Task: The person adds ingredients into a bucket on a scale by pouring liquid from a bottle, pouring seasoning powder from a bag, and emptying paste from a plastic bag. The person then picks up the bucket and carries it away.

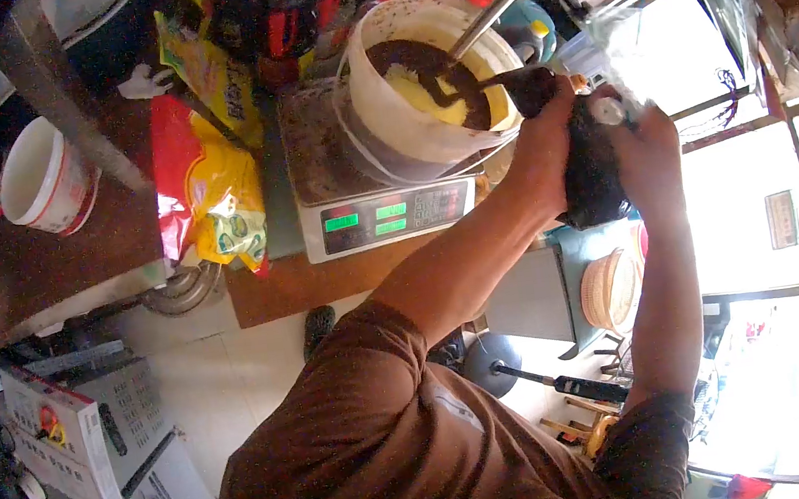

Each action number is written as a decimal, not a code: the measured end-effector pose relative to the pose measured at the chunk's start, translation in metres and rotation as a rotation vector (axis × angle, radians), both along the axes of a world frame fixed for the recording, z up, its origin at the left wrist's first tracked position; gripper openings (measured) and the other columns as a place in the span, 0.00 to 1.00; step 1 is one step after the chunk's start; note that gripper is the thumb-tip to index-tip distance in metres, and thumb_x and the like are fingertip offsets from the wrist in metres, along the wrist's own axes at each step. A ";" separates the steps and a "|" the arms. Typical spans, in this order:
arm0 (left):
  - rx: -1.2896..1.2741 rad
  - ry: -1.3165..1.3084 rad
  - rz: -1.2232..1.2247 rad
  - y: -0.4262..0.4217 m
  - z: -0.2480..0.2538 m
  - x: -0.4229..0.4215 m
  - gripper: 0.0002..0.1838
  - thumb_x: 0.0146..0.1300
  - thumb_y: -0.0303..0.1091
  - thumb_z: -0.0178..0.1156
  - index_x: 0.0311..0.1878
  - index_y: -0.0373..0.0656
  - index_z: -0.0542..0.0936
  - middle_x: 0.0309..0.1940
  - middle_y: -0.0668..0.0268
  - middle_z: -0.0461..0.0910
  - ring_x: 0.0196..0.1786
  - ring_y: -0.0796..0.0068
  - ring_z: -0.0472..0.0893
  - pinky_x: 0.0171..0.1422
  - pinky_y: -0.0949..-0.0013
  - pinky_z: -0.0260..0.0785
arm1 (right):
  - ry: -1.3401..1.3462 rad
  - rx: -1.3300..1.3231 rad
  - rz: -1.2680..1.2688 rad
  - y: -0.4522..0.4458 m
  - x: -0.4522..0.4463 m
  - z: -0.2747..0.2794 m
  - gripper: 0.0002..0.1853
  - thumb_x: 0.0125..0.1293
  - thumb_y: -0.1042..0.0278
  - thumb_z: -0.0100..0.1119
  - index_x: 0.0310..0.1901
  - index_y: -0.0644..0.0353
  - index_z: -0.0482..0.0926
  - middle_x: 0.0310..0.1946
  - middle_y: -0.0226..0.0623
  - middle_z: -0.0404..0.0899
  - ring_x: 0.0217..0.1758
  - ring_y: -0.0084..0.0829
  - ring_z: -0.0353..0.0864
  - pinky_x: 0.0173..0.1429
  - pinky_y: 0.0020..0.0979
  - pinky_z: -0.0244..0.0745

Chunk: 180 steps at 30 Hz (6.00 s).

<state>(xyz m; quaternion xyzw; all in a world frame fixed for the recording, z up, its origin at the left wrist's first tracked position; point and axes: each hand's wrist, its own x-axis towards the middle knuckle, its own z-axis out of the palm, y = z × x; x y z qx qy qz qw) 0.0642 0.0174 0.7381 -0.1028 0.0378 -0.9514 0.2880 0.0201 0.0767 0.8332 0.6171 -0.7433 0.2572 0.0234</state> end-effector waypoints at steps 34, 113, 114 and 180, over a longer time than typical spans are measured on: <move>0.072 -0.306 0.147 0.002 -0.002 0.002 0.14 0.68 0.46 0.54 0.30 0.48 0.73 0.22 0.72 0.70 0.26 0.75 0.70 0.36 0.69 0.66 | -0.242 -0.039 -0.048 0.019 -0.002 -0.011 0.09 0.61 0.73 0.57 0.42 0.65 0.81 0.33 0.38 0.83 0.36 0.25 0.78 0.42 0.28 0.72; 0.157 0.096 0.275 -0.013 -0.005 -0.010 0.10 0.73 0.36 0.43 0.43 0.41 0.70 0.38 0.60 0.76 0.44 0.62 0.78 0.55 0.60 0.70 | -0.439 -0.187 -0.237 0.036 -0.016 -0.003 0.12 0.66 0.65 0.57 0.42 0.66 0.80 0.33 0.29 0.78 0.38 0.20 0.72 0.47 0.24 0.68; 0.181 0.162 0.258 -0.014 -0.003 -0.008 0.09 0.74 0.35 0.42 0.42 0.42 0.70 0.34 0.61 0.75 0.40 0.63 0.77 0.51 0.61 0.70 | -0.435 -0.180 -0.243 0.036 -0.015 -0.003 0.12 0.66 0.65 0.58 0.41 0.66 0.80 0.32 0.29 0.78 0.38 0.20 0.72 0.47 0.24 0.68; 0.158 -0.185 0.336 -0.037 0.006 -0.021 0.20 0.73 0.48 0.42 0.44 0.40 0.75 0.34 0.61 0.79 0.35 0.67 0.80 0.44 0.64 0.73 | -0.178 -0.134 -0.142 -0.044 -0.014 0.027 0.13 0.66 0.62 0.57 0.44 0.63 0.80 0.37 0.35 0.80 0.41 0.26 0.76 0.49 0.28 0.69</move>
